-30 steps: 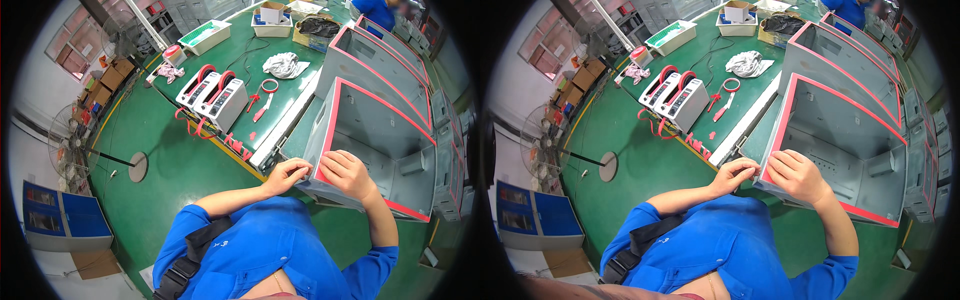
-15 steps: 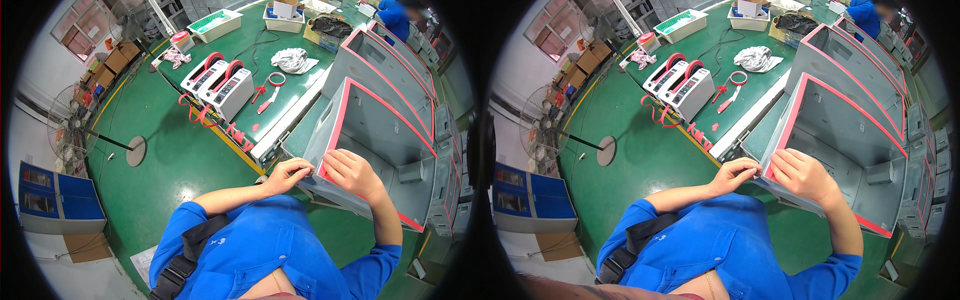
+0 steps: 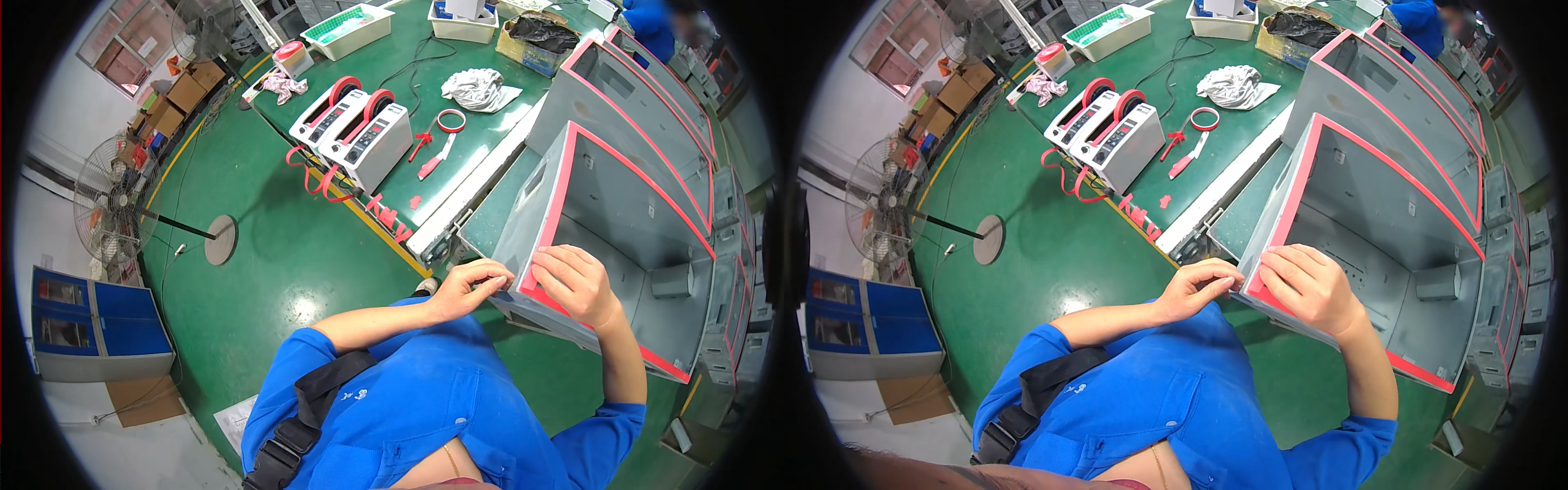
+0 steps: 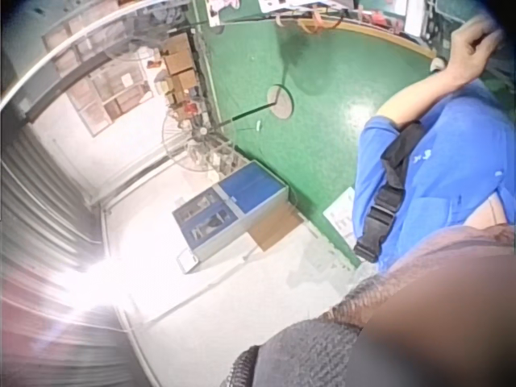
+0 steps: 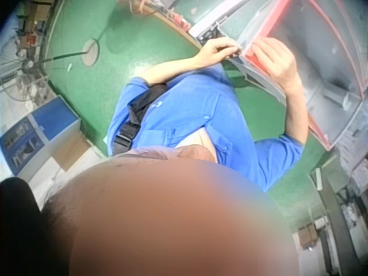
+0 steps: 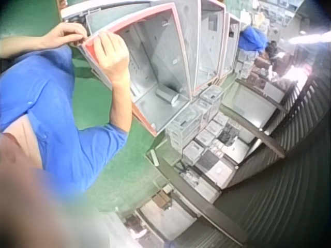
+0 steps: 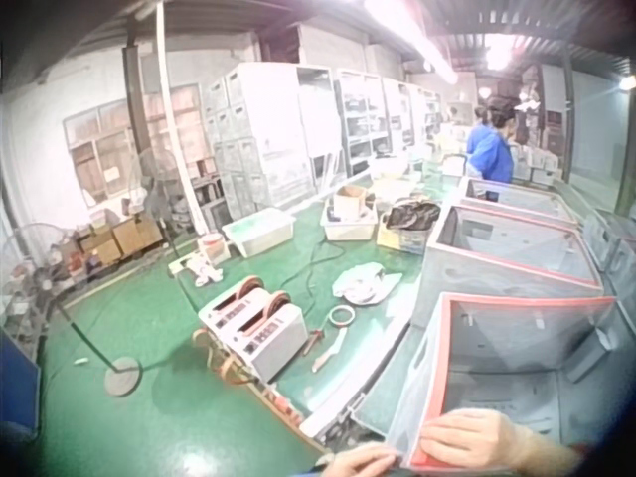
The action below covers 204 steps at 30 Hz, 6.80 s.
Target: Applying red adhesive tape to the edges of metal equipment chassis on an assembly floor.
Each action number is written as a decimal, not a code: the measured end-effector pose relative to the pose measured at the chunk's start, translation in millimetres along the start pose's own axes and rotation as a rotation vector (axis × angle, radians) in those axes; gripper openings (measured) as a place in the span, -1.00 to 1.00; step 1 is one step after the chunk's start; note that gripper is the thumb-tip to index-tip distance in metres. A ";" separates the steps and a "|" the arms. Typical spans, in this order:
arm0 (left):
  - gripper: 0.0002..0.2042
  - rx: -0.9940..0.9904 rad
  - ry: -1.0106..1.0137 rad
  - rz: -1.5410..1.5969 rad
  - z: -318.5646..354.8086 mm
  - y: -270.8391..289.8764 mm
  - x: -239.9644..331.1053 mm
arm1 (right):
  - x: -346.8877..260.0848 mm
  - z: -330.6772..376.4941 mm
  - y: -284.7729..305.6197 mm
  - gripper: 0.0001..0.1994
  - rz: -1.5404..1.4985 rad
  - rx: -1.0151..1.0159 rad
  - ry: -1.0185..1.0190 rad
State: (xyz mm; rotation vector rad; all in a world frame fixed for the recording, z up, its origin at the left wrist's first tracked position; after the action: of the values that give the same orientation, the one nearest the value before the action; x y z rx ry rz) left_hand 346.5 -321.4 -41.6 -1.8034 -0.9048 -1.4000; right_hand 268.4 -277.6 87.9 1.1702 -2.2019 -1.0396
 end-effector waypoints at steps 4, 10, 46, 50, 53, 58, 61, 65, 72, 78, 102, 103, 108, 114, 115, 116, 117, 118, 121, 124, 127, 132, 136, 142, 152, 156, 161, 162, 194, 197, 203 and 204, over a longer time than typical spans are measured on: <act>-0.82 -0.025 0.004 0.008 -0.2 -1.9 -0.1 | -2.1 0.3 -1.3 -0.81 0.021 -0.003 0.020; -0.82 -0.029 -0.009 -0.010 0.8 -1.6 0.1 | -3.6 1.6 -1.5 -0.79 0.045 -0.016 0.016; -0.87 0.046 -0.132 -0.089 5.2 -1.1 17.8 | -9.2 3.8 -4.7 -0.83 0.064 -0.100 0.060; -0.85 0.011 -0.153 -0.135 6.7 -2.3 17.5 | -6.6 5.1 -2.7 -0.79 -0.066 -0.120 -0.034; -0.84 0.032 -0.151 -0.148 6.0 -1.1 19.5 | -9.8 8.1 -4.9 -0.74 -0.082 -0.119 -0.124; -0.76 0.055 -0.288 -0.264 5.7 -4.2 30.9 | -23.9 19.8 -6.3 -0.64 -0.048 -0.131 -0.148; -0.68 0.025 -0.561 -0.448 9.9 -17.5 55.8 | -28.1 24.1 -4.7 -0.65 -0.034 -0.115 -0.133; -0.54 -0.086 -0.670 -0.555 17.4 -36.0 55.9 | -28.4 23.3 -1.9 -0.67 -0.044 -0.097 -0.143; -0.58 -0.146 -0.841 -0.685 29.0 -41.7 54.1 | 0.6 36.1 12.8 -0.80 -0.222 0.044 -0.385; -0.59 -0.135 -0.728 -0.468 -0.4 -22.2 54.1 | 131.5 115.4 -54.3 -0.59 -0.954 0.606 -1.471; -0.53 -0.255 -0.781 -0.709 -106.8 -31.5 44.3 | 172.9 87.4 -111.8 -0.35 -1.356 0.884 -1.581; -0.53 -0.262 -0.817 -0.745 -104.7 -34.0 44.4 | 171.5 85.5 -109.7 -0.34 -1.350 0.872 -1.596; -0.54 -0.246 -0.981 -0.861 -100.8 -42.2 42.2 | 169.7 85.9 -99.4 -0.30 -1.260 0.893 -1.600; -0.56 -0.246 -0.961 -0.977 -163.4 -40.3 26.0 | 149.3 102.9 -54.4 -0.37 -1.190 0.986 -1.589; -0.56 -0.254 -0.959 -1.008 -178.3 -40.9 20.9 | 141.0 105.3 -44.7 -0.38 -1.180 0.982 -1.555; -0.55 -0.250 -0.960 -1.046 -194.2 -42.1 17.6 | 132.8 108.5 -35.4 -0.38 -1.169 0.980 -1.521; -0.54 -0.245 -0.961 -1.082 -209.7 -44.0 14.8 | 124.9 111.8 -27.4 -0.39 -1.157 0.978 -1.488; -0.53 -0.244 -0.962 -1.121 -222.2 -45.0 10.2 | 117.7 117.4 -23.9 -0.40 -1.152 0.969 -1.478; -0.53 -0.266 -0.917 -1.175 -251.7 -44.7 2.0 | 97.4 127.4 -16.3 -0.42 -1.145 0.961 -1.460; -0.52 -0.273 -0.847 -1.170 -263.5 -44.1 -7.2 | 88.5 134.3 -10.6 -0.45 -1.109 0.970 -1.440; -0.49 -0.241 -0.926 -1.256 -238.8 -45.9 2.6 | 83.8 133.3 -3.1 -0.45 -1.078 0.952 -1.387; -0.48 -0.429 -0.913 -1.021 -117.8 -56.8 24.5 | 87.5 130.0 8.7 -0.53 -0.917 0.883 -1.355; -0.47 -0.514 -0.907 -0.913 -22.4 -60.0 46.1 | 126.9 77.9 9.1 -0.53 -0.434 0.455 -1.209; -0.47 -0.465 -0.861 -0.929 29.1 -64.3 54.8 | 231.7 31.3 -87.8 -0.24 0.349 -0.394 -1.063; -0.42 -0.398 -0.762 -0.935 49.0 -50.9 38.7 | 284.2 26.2 -101.1 -0.18 0.517 -0.511 -1.191; -0.42 -0.347 -0.722 -0.840 67.4 4.5 7.4 | 256.5 21.4 -96.8 -0.17 0.544 -0.440 -1.180; -0.45 -0.092 -0.438 -0.863 57.2 161.5 -13.6 | 176.1 11.9 -101.8 -0.18 0.518 -0.537 -1.170; -0.48 -0.046 -0.408 -0.862 55.5 194.2 -18.0 | 149.4 11.7 -98.7 -0.21 0.492 -0.467 -1.151; -0.87 -0.339 -0.042 -0.343 89.1 187.8 -48.5 | -74.6 23.4 -71.7 -0.31 0.802 0.000 -1.048; -0.90 -0.538 -0.226 -0.304 113.5 84.7 -29.8 | -114.2 34.1 -59.0 -0.42 0.580 0.145 -0.980; -0.90 -0.719 -0.285 -0.201 163.6 -94.1 -11.1 | -197.0 145.5 -14.8 -0.75 0.105 0.260 -1.075; -0.91 -0.785 -0.268 -0.241 171.4 -125.0 -10.7 | -204.6 176.8 -2.3 -0.81 0.068 0.294 -1.157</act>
State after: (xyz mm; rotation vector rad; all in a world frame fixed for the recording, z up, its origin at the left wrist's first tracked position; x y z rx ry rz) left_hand 326.8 -112.4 -74.3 -2.5758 -0.7718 -1.8655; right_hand 264.0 -34.3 -30.0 0.5880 -3.3078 -1.6648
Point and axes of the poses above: each hand's wrist, its own z-axis away from the middle knuckle, its own y-axis out of the back of the hand, x = y × z, the point moved 10 cm from there along -z, towards the middle knuckle, and after that the axes turned 5 degrees about x, right-handed, at the moved point
